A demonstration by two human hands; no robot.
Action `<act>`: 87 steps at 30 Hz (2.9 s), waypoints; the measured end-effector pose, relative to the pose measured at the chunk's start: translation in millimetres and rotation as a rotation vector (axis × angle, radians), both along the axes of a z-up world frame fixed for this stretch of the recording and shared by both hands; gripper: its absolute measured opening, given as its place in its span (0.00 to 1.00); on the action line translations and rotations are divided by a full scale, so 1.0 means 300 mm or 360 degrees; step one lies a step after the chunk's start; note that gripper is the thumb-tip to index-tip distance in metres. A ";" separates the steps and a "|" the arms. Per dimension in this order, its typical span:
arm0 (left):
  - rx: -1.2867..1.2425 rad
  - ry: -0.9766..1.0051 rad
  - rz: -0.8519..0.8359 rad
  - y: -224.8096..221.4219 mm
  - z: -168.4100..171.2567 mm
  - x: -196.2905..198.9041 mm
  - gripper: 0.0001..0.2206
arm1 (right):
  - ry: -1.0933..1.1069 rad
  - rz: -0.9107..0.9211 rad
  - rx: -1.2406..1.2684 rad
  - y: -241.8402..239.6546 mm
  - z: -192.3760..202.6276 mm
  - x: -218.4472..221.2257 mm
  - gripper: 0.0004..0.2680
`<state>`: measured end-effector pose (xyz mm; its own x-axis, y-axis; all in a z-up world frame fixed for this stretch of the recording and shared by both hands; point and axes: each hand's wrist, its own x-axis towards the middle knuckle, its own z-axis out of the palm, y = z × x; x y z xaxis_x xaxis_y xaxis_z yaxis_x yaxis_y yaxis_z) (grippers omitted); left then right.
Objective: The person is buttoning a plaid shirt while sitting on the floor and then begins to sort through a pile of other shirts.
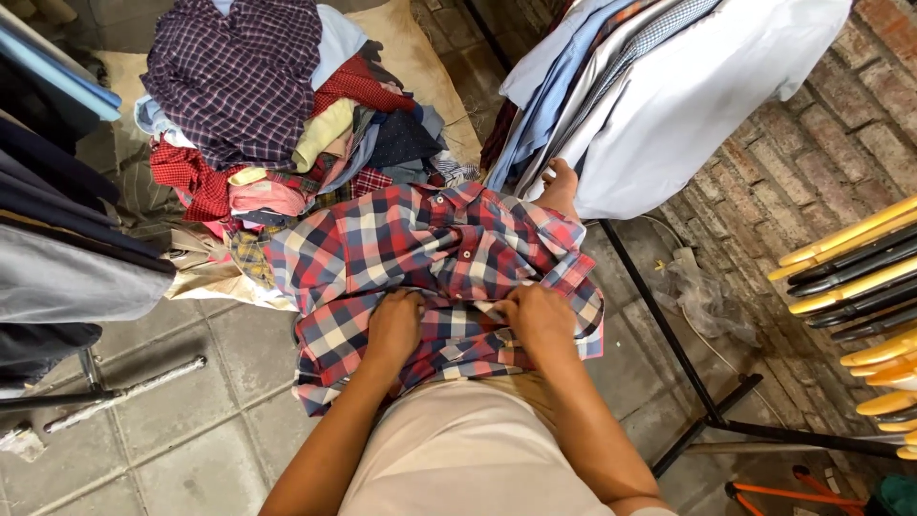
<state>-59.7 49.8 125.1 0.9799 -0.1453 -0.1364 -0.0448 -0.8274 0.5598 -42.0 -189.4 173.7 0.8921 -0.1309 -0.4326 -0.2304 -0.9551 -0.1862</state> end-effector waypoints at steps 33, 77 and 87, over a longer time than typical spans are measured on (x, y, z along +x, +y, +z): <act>-0.1207 -0.0071 0.0632 -0.181 -0.437 0.177 0.06 | -0.1413 0.0150 0.0701 0.164 -0.538 0.071 0.04; -0.1572 0.0025 0.0670 -0.164 -0.275 0.153 0.06 | -0.1623 0.0034 0.1203 0.197 -0.453 0.081 0.04; -0.1542 -0.0083 0.0615 -0.165 -0.371 0.171 0.06 | -0.1657 0.0138 0.1129 0.212 -0.462 0.080 0.03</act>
